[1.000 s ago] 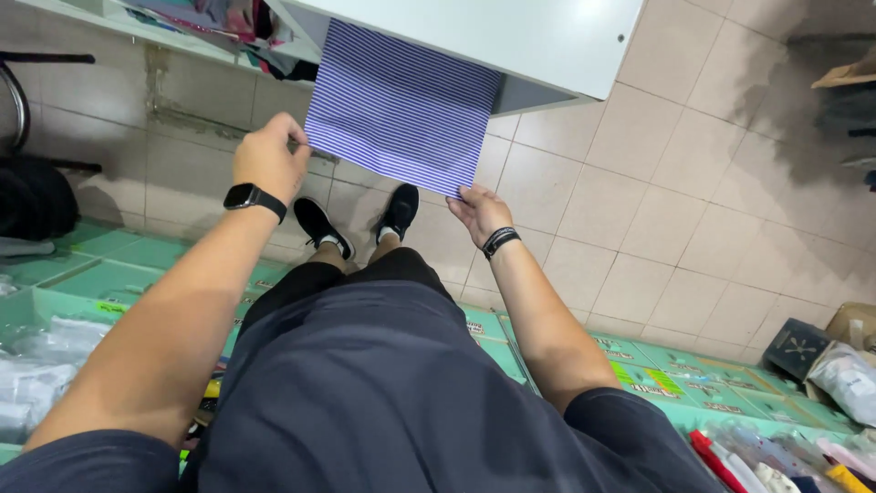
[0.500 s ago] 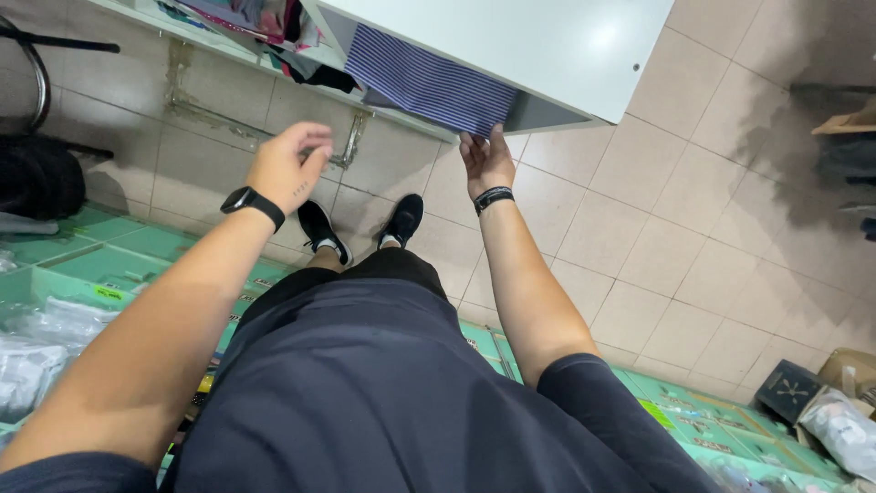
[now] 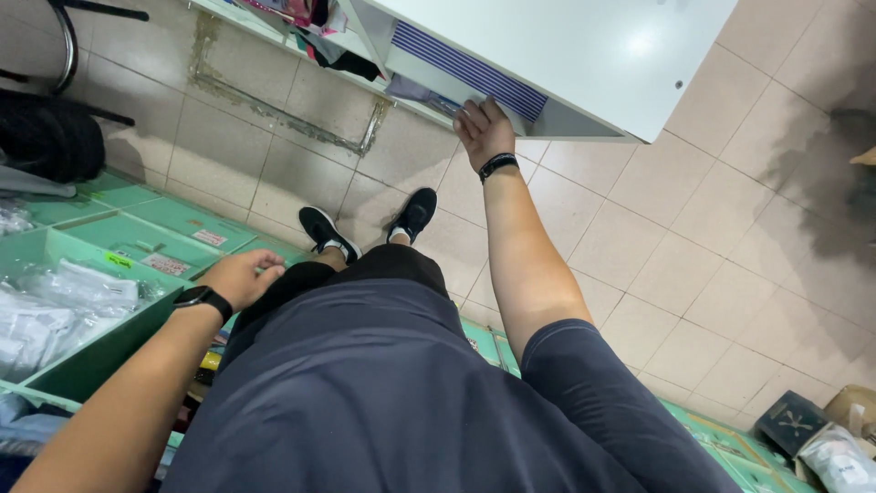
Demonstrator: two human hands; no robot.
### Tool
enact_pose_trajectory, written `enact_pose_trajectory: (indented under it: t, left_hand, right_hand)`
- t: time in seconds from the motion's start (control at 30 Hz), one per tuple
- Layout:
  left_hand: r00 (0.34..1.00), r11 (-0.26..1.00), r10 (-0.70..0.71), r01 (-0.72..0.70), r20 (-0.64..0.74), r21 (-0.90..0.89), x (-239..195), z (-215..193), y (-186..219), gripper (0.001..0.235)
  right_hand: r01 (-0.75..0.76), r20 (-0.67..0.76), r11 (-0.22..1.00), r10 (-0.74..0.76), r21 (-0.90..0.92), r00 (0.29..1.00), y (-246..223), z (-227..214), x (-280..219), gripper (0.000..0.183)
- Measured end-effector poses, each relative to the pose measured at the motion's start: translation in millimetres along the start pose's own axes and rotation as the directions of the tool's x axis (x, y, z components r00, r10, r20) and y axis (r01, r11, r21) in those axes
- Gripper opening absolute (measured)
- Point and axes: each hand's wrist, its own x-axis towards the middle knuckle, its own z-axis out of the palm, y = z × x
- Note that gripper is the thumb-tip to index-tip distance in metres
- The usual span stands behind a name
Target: Folding and gluing striped paper sheets to create paper bags at a craft station.
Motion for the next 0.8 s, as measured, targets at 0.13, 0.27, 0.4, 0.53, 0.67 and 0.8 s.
enact_pose_trajectory:
  t: [0.13,0.27,0.4,0.53,0.67,0.8]
  left_hand:
    - [0.989,0.996,-0.008,-0.004,0.148,0.086,-9,21,6,0.032]
    - [0.977,0.986,-0.009,-0.027,0.213,0.166,-17,16,27,0.032]
    - [0.976,0.979,-0.028,-0.017,0.216,0.202,-15,8,26,0.034]
    - [0.979,0.977,-0.046,0.003,0.200,0.212,-3,11,1,0.035]
    - [0.980,0.974,-0.042,-0.004,0.193,0.229,-1,4,-14,0.034]
    - [0.975,0.977,-0.005,-0.044,0.223,0.211,5,5,-24,0.036]
  right_hand:
    - [-0.015,0.003,0.998,0.015,0.053,1.000,-4,-2,25,0.050]
    - [0.007,0.004,1.000,-0.007,-0.025,1.000,-10,1,21,0.044]
    - [0.015,0.013,0.956,-0.012,-0.293,1.000,-14,11,8,0.055]
    - [0.017,-0.016,0.777,-0.034,-0.629,0.999,-25,29,-12,0.061]
    - [0.034,-0.063,0.644,-0.126,-0.764,0.990,-17,19,6,0.048]
    - [0.028,-0.080,0.648,-0.137,-0.761,0.987,-10,1,-8,0.043]
